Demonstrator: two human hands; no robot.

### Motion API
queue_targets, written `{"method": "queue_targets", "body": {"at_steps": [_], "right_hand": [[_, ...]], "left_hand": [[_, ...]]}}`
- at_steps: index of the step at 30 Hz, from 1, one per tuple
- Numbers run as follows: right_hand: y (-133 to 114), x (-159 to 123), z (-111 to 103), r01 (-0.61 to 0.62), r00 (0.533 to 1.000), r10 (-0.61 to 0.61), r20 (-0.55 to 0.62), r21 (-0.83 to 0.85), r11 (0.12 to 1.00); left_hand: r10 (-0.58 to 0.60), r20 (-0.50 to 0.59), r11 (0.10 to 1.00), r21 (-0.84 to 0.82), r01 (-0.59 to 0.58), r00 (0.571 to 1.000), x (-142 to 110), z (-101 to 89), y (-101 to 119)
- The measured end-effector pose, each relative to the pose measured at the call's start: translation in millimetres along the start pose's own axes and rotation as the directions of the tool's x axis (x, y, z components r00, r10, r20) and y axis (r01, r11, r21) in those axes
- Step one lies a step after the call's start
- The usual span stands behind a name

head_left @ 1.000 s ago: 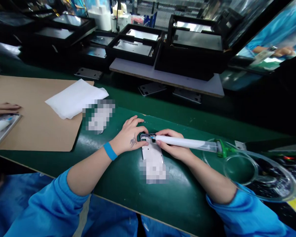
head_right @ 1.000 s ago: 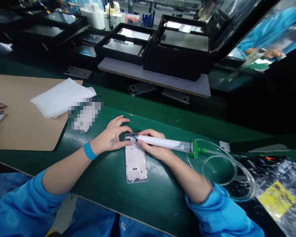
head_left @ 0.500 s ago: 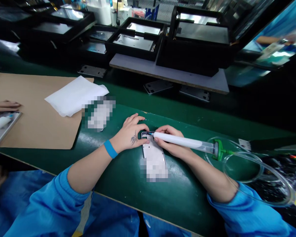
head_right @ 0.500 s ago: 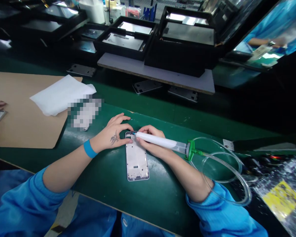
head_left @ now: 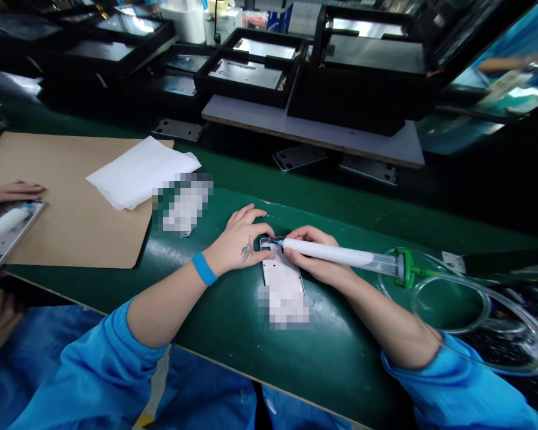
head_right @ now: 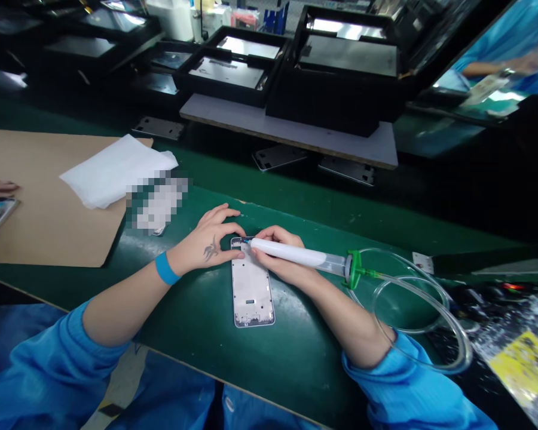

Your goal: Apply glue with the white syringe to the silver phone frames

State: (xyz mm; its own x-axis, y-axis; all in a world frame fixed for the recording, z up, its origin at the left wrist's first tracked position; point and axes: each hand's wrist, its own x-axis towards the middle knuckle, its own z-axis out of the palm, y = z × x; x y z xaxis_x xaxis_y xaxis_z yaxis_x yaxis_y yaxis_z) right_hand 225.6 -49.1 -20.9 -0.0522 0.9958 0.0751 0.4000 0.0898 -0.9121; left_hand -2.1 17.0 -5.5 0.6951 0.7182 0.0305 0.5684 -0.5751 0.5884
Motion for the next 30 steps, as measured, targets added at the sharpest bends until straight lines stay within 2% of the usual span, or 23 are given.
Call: {"method": "queue_targets", "body": {"at_steps": [12, 30], "right_hand": [[-2.1, -0.7, -3.6, -0.022, 0.999, 0.022, 0.025, -0.004, 1.000], [-0.3, -2.7, -7.8, -0.035, 0.999, 0.035, 0.003, -0.022, 0.999]], "left_hand": [[0.005, -0.007, 1.000, 0.009, -0.005, 1.000, 0.5, 3.2, -2.2], [0.002, -0.009, 1.000, 0.006, -0.002, 1.000, 0.9, 2.7, -0.4]]}}
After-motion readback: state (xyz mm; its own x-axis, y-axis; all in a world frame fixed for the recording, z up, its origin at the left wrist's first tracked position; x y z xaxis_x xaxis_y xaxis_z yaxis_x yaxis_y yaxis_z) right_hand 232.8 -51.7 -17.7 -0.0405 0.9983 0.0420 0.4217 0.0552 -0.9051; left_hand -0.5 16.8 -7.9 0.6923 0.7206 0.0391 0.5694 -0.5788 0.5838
